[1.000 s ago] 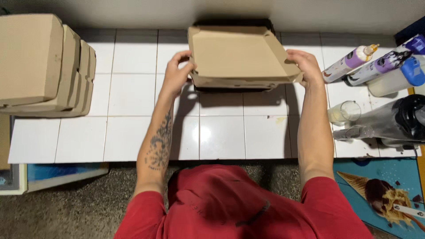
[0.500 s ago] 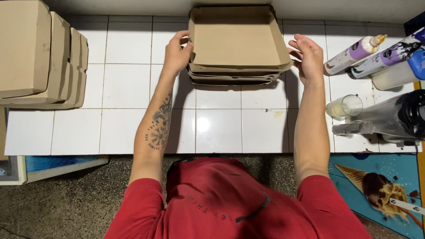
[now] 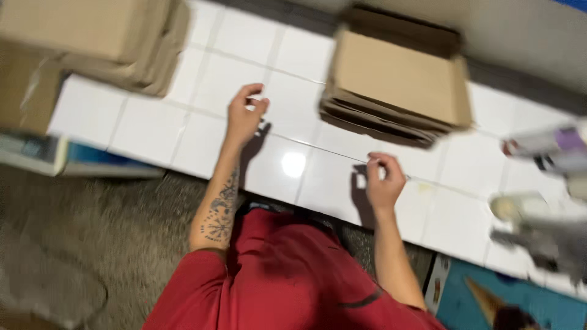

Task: The person assembles flat cardboard boxes by folding the side flaps and inserting tabs into slots to form the box structure. They repeat this process for multiple boxes, stacking the completed ones on the counter.

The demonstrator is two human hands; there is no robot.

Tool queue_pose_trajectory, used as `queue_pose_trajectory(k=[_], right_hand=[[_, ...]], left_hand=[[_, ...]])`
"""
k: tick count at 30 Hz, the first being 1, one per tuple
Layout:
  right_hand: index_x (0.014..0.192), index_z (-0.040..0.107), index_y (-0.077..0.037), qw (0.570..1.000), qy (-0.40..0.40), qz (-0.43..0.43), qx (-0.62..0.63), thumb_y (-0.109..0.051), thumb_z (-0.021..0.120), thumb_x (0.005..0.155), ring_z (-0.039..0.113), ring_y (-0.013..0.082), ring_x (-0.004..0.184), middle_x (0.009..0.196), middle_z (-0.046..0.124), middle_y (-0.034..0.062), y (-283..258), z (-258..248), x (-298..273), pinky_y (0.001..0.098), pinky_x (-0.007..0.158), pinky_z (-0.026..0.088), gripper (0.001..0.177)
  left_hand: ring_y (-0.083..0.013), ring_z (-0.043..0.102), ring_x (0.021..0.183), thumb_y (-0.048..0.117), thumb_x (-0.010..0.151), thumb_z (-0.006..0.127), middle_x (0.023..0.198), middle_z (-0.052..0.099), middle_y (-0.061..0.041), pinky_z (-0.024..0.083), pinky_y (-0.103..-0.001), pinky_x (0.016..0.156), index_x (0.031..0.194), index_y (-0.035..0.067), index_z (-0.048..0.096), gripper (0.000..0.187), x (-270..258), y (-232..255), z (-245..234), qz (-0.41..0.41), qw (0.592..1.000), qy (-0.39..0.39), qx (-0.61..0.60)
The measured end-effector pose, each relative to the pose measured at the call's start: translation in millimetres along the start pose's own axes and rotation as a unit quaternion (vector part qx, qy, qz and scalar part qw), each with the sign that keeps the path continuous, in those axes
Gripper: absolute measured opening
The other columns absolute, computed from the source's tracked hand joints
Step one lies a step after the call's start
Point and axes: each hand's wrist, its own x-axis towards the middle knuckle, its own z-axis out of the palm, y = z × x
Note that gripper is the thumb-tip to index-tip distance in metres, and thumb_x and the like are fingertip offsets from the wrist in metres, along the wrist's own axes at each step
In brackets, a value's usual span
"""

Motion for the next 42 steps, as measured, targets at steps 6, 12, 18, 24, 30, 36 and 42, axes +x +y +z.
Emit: queue_pose_trajectory(k=[6, 12, 18, 24, 30, 36, 42], right_hand=[[0.105, 0.078, -0.009, 0.968, -0.239, 0.062, 0.052, -0.001, 0.073, 0.088, 0.073, 0.0232, 0.093, 0.100, 0.077, 0.0106, -36, 109, -41, 0.0341, 0.081, 0.058, 0.020], [0.110, 0.077, -0.006, 0.943, -0.329, 0.019, 0.046, 0.000, 0.072, 0.091, 0.072, 0.0290, 0.098, 0.105, 0.076, 0.0149, -82, 212, -22, 0.0389, 0.083, 0.058, 0.021], [0.116, 0.073, -0.002, 0.935, -0.348, 0.055, 0.053, -0.002, 0.071, 0.093, 0.071, 0.0342, 0.107, 0.112, 0.074, 0.0181, -173, 360, -17, 0.0453, 0.088, 0.058, 0.024], [0.155, 0.038, -0.016, 0.883, -0.274, 0.304, 0.227, -0.049, 0.064, 0.087, 0.055, 0.0333, 0.129, 0.151, 0.043, 0.0156, -215, 514, -11, 0.0487, 0.087, 0.057, 0.080], [0.149, 0.046, -0.036, 0.874, -0.211, 0.381, 0.216, -0.069, 0.043, 0.082, 0.055, 0.0275, 0.122, 0.147, 0.052, -0.0020, -296, 553, -6, 0.0483, 0.080, 0.056, 0.075], [0.152, 0.041, -0.032, 0.886, -0.175, 0.361, 0.233, -0.064, 0.044, 0.092, 0.043, 0.0438, 0.134, 0.151, 0.045, 0.0159, -280, 569, 6, 0.0698, 0.095, 0.043, 0.068], [0.159, 0.037, -0.030, 0.896, -0.147, 0.347, 0.236, -0.065, 0.046, 0.099, 0.034, 0.0579, 0.146, 0.162, 0.038, 0.0236, -255, 576, 24, 0.0876, 0.098, 0.033, 0.070]], left_hand=[[-0.0230, 0.071, 0.099, 0.013, 0.092, 0.073, 0.130, 0.068, -0.017, 0.062, -0.035, 0.078, 0.130, 0.011, 0.068, 0.038, -43, -32, -102, -0.103, 0.991, 0.083, -0.025], [-0.0212, 0.073, 0.102, 0.015, 0.092, 0.074, 0.128, 0.069, -0.014, 0.061, -0.033, 0.083, 0.128, 0.012, 0.070, 0.036, -27, -56, -236, -0.084, 0.983, 0.162, -0.020], [-0.0295, 0.071, 0.101, 0.013, 0.090, 0.074, 0.124, 0.068, -0.020, 0.059, -0.038, 0.086, 0.127, 0.006, 0.068, 0.037, 61, -95, -392, 0.036, 0.970, 0.240, 0.012], [-0.0354, 0.053, 0.137, 0.045, 0.092, 0.072, 0.149, 0.054, -0.018, 0.041, -0.048, 0.115, 0.145, 0.008, 0.050, 0.067, 163, -101, -498, -0.028, 0.963, 0.267, 0.021], [-0.0260, 0.063, 0.126, 0.059, 0.088, 0.057, 0.137, 0.066, -0.010, 0.049, -0.040, 0.104, 0.136, 0.012, 0.055, 0.067, 209, -79, -523, -0.107, 0.989, 0.083, 0.054], [-0.0357, 0.060, 0.128, 0.059, 0.089, 0.071, 0.134, 0.065, -0.018, 0.047, -0.047, 0.106, 0.133, 0.009, 0.060, 0.068, 227, -83, -513, -0.060, 0.996, 0.059, 0.009], [-0.0485, 0.049, 0.138, 0.061, 0.094, 0.074, 0.142, 0.052, -0.034, 0.041, -0.060, 0.113, 0.141, 0.001, 0.052, 0.080, 243, -72, -504, -0.076, 0.997, 0.017, 0.022]])
